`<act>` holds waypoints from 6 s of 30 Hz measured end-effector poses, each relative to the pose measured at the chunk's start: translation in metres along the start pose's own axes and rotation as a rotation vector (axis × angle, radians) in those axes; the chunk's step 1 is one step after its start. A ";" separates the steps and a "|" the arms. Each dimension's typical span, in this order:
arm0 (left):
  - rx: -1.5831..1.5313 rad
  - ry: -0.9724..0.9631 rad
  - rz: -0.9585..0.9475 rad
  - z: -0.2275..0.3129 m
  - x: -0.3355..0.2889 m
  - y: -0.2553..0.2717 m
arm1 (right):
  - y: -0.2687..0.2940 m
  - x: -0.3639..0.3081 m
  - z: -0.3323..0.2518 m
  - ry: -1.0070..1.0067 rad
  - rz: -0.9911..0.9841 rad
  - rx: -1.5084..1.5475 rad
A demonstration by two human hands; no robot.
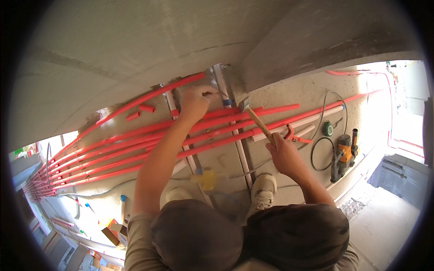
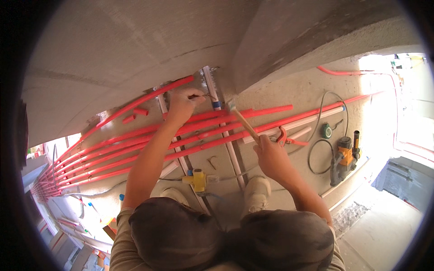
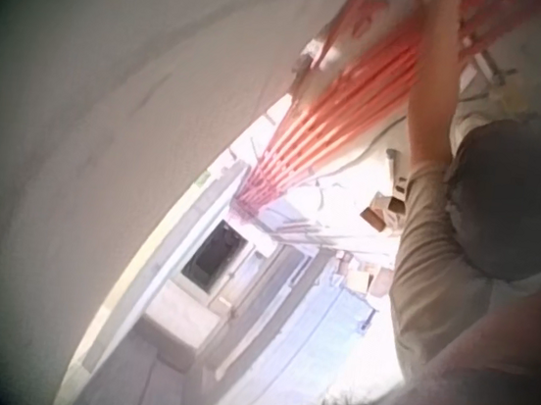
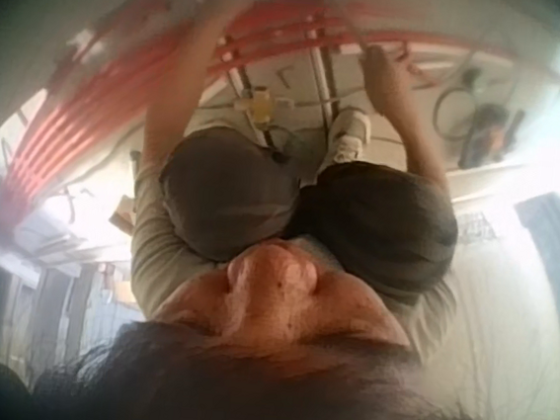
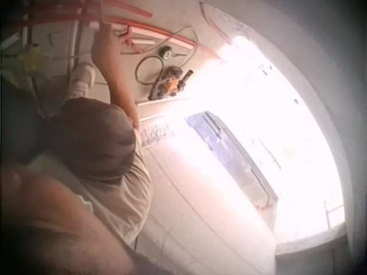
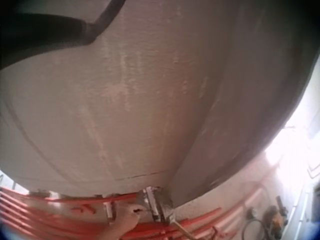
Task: The person installs red electrical conduits along a wall, securing them with metal clips. They use a hammer drill to create holes, a hammer to drive nails, and a pipe cutter to trim conduit sections. The person repeatedly positions, cuts, and fastens the conduits in a linear arrangement.
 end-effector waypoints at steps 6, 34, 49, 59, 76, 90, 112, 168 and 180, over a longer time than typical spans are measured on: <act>0.026 -0.060 -0.041 -0.007 -0.007 -0.046 | -0.004 -0.006 0.006 0.097 0.014 0.098; 0.415 -0.338 0.012 -0.004 -0.002 -0.067 | -0.003 0.005 0.013 0.164 0.161 0.425; 0.445 -0.356 -0.002 0.005 -0.007 -0.065 | 0.001 0.007 0.019 0.278 0.294 0.070; 0.388 -0.381 0.043 0.004 -0.010 -0.068 | 0.028 0.003 0.011 0.358 0.331 0.122; 0.440 -0.325 0.001 -0.002 -0.004 -0.072 | -0.011 0.050 0.041 0.220 0.215 -0.247; 0.065 0.048 0.136 -0.026 0.003 -0.070 | -0.001 0.032 0.038 0.204 0.213 0.086; 0.328 -0.136 0.167 -0.008 -0.003 -0.074 | -0.015 0.025 0.028 0.186 0.193 -0.194; 0.654 -0.141 -0.124 0.008 0.001 -0.068 | -0.007 0.022 0.015 0.277 0.296 -0.131; 0.651 -0.100 -0.155 0.006 -0.005 -0.069 | -0.011 0.032 0.024 0.172 0.182 -0.191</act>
Point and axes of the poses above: each hand's wrist, its own x-axis towards the middle knuckle, its own y-axis out of the back of the hand, z = x × y, the point moved 8 cm from there along x, towards the middle knuckle, and after that the axes turned 4 degrees about -z, right-handed, at the moved point
